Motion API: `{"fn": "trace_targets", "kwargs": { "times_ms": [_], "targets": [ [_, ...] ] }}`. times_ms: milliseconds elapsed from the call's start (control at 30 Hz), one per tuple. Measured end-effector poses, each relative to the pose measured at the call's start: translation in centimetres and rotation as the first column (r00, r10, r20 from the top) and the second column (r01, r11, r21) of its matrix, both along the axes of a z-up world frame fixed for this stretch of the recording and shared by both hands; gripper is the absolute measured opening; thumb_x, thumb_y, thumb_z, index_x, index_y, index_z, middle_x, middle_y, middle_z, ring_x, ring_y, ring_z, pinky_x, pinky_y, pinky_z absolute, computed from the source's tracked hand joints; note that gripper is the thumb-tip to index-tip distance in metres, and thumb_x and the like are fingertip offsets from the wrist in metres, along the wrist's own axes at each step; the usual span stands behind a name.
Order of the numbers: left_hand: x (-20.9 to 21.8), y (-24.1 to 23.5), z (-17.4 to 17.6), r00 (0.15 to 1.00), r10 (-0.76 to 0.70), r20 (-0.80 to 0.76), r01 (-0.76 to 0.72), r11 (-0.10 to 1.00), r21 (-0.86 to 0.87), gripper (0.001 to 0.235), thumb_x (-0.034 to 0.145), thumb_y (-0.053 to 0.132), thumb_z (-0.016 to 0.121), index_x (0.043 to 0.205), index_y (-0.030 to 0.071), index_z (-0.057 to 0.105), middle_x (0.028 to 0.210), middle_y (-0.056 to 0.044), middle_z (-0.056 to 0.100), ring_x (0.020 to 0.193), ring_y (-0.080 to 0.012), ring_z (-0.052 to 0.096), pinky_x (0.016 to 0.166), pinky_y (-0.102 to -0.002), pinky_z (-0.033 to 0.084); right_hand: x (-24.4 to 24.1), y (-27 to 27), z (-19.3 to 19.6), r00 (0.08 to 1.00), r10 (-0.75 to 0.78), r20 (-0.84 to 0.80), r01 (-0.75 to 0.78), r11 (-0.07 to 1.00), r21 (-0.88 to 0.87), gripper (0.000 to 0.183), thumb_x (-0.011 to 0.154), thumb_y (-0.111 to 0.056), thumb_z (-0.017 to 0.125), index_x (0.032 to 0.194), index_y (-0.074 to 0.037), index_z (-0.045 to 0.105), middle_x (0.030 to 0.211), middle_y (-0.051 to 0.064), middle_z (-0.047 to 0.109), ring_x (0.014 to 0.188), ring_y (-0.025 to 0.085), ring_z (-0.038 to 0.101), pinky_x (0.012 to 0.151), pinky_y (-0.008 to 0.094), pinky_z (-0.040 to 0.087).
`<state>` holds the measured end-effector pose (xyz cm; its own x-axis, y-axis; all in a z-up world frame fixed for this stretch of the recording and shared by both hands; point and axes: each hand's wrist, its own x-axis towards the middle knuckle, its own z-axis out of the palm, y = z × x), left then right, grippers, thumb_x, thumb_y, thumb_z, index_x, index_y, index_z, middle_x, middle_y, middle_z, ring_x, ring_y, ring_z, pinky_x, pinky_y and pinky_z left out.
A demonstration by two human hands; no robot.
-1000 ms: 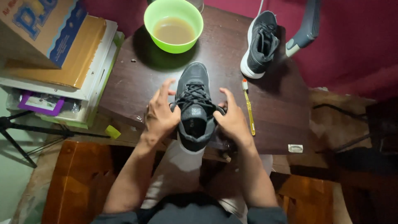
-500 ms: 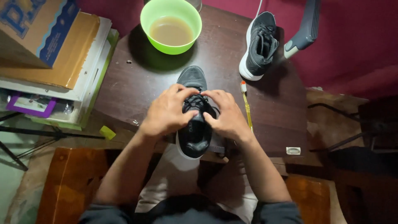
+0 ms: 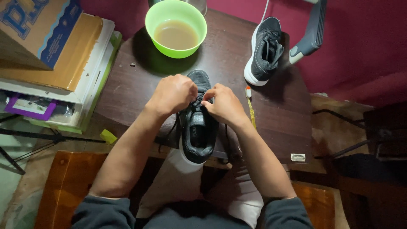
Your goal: The person cleans the sole of a black sneaker using a toothbrush and a liquid solution from a green bowl. They then remove the shoelaces from the sneaker, pull them out completely, and place them on the table.
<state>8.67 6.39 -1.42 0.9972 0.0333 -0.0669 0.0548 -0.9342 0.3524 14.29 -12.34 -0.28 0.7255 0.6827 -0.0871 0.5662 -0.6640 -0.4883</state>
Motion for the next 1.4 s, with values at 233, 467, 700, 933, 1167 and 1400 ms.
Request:
{"fn": "trace_targets", "kwargs": {
  "times_ms": [233,467,700,933,1167,1400],
  "targets": [
    [-1.6,0.6,0.8,0.987,-0.154,0.051,0.158,0.983,-0.095,0.017,0.093,0.029,0.063,0.087,0.019,0.076,0.108,-0.006,0.069,0.095,-0.0424,0.07,0.078,-0.057,0.06,1.8,-0.4,-1.8,0.983,0.079,-0.164,-0.078,0.997,0.014,0.016,0.094,-0.02,0.063,0.1,-0.011,0.075,0.113,0.018,0.061,0.118,0.048,0.055,0.104,0.053,0.044],
    [-0.5,0.8,-0.9,0.977,-0.211,0.029,0.212,0.949,-0.235,0.02,0.092,0.024,0.057,0.092,0.011,0.072,0.107,-0.015,0.057,0.1,-0.0471,0.067,0.083,-0.055,0.058,0.3,-0.5,-1.1,0.995,0.033,-0.095,-0.027,0.998,0.065,0.015,0.091,-0.029,0.071,0.1,-0.017,0.071,0.112,0.015,0.058,0.117,0.046,0.055,0.105,0.051,0.042],
    [-4.3,-0.7,1.3,0.982,-0.025,0.19,0.078,0.957,-0.281,0.035,0.09,0.037,0.067,0.117,0.015,0.063,0.101,-0.017,0.056,0.096,-0.0484,0.066,0.08,-0.057,0.054,1.1,-0.8,-5.0,0.986,0.039,0.16,-0.065,0.985,0.159,0.007,0.082,-0.019,0.08,0.085,-0.018,0.074,0.111,0.006,0.06,0.116,0.039,0.058,0.103,0.047,0.046],
    [-8.8,-4.6,0.3,0.95,0.311,0.038,-0.238,0.794,-0.559,0.089,0.085,0.022,0.069,0.161,0.026,0.023,0.113,-0.023,0.055,0.106,-0.0526,0.061,0.09,-0.061,0.05,-3.2,-2.9,0.1,0.992,0.125,-0.005,-0.122,0.975,0.186,0.098,0.072,-0.019,0.084,0.156,-0.01,0.034,0.117,0.025,0.055,0.117,0.05,0.054,0.108,0.059,0.037],
    [-10.0,-2.0,-1.2,0.919,0.377,0.118,-0.225,0.744,-0.629,0.085,0.075,0.008,0.065,0.154,0.026,0.039,0.1,-0.015,0.071,0.093,-0.0403,0.072,0.086,-0.052,0.055,-3.3,-7.1,-2.8,0.836,-0.11,-0.538,0.31,0.903,0.296,0.071,0.084,-0.004,0.064,0.149,-0.024,0.044,0.112,0.008,0.064,0.092,0.021,0.069,0.084,0.034,0.058],
    [-9.7,-1.1,-3.3,0.917,0.389,0.088,-0.308,0.831,-0.463,0.057,0.075,0.029,0.073,0.127,0.045,0.056,0.09,0.009,0.073,0.094,-0.0248,0.072,0.084,-0.045,0.056,-2.6,-8.8,-4.6,0.788,-0.081,-0.61,0.354,0.871,0.341,0.067,0.09,-0.005,0.067,0.147,-0.02,0.036,0.102,0.008,0.059,0.075,0.017,0.068,0.063,0.028,0.059]
  ]
}}
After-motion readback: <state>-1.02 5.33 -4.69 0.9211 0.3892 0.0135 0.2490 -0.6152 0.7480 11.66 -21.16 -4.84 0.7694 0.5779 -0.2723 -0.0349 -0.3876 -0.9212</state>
